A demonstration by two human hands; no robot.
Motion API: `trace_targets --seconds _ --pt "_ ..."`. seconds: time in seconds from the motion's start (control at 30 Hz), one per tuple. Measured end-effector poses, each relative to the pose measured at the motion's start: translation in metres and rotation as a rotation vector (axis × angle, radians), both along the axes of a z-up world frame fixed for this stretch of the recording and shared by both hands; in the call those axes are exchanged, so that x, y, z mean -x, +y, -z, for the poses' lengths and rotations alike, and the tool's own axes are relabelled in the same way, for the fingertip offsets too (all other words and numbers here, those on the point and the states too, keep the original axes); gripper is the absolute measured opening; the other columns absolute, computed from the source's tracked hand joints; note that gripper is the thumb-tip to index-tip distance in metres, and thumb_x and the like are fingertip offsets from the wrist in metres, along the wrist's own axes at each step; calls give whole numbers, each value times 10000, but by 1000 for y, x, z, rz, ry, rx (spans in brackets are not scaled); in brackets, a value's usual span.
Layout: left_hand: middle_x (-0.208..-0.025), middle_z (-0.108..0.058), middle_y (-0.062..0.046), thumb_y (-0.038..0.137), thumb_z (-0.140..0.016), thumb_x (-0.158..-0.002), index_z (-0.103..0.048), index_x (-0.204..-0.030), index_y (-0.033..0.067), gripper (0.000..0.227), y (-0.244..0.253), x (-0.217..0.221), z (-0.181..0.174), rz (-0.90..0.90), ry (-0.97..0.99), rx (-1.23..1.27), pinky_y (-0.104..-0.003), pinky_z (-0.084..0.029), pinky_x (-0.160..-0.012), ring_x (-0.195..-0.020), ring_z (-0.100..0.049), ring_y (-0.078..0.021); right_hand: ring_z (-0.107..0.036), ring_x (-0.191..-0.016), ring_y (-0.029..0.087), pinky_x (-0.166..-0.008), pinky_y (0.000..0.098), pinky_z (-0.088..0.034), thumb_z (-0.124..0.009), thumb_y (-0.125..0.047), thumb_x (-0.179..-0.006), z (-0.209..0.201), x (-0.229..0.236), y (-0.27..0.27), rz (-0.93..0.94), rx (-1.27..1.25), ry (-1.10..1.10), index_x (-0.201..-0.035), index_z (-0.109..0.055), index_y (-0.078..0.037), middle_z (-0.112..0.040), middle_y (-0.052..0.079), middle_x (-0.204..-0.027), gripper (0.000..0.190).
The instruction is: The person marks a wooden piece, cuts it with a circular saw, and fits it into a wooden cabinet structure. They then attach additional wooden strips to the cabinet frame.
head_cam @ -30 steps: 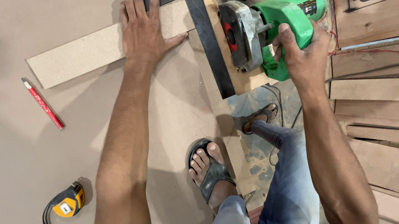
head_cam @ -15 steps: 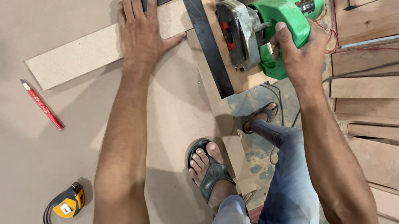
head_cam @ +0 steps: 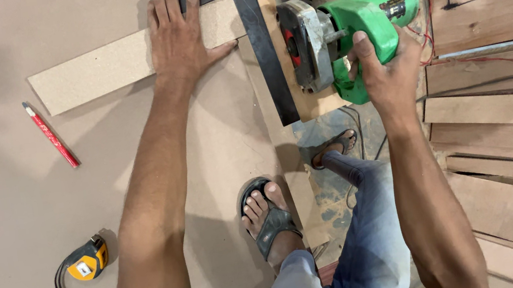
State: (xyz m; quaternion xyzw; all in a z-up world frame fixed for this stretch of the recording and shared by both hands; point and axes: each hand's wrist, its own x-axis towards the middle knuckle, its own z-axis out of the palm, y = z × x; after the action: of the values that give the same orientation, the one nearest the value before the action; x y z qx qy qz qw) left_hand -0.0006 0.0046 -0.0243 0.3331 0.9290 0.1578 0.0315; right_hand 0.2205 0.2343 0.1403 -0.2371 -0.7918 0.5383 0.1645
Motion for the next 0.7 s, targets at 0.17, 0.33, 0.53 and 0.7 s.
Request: trace_targets --seconds 0.17,0.33,0.53,0.7 --pt "-1606 -268 -209 769 -872 -712 -258 -1643 170 1266 -4 0 4 14 41 7 -594 -214 -1239 -1512 -203 -398 -618 -651 129 -590 281 -481 -665 -194 -1138 0 1 -3 -11 -56 -23 -1071 -652 61 -652 65 -802 263" --pt "-1598 -258 -214 808 -860 -691 -180 -1659 212 1324 -1 2 13 32 30 3 -589 -187 -1251 -1504 -204 -393 -633 -651 124 -579 275 -492 -664 -185 -1127 0 2 -3 15 -61 -21 -1093 -647 61 -684 64 -830 248" --pt "-1601 -263 -213 819 -846 -686 -176 -1659 221 1325 -1 2 16 30 39 22 -582 -187 -1249 -1505 -212 -389 -640 -641 129 -566 280 -496 -660 -226 -1141 -1 3 -4 -2 -54 -14 -1087 -652 68 -683 75 -824 298" --pt "-1596 -268 -213 831 -836 -691 -173 -1658 218 1323 -1 1 13 24 35 40 -580 -203 -1244 -1502 -213 -394 -640 -657 138 -581 284 -493 -668 -244 -1154 1 5 -3 -15 -52 4 -1119 -649 80 -687 81 -836 327"
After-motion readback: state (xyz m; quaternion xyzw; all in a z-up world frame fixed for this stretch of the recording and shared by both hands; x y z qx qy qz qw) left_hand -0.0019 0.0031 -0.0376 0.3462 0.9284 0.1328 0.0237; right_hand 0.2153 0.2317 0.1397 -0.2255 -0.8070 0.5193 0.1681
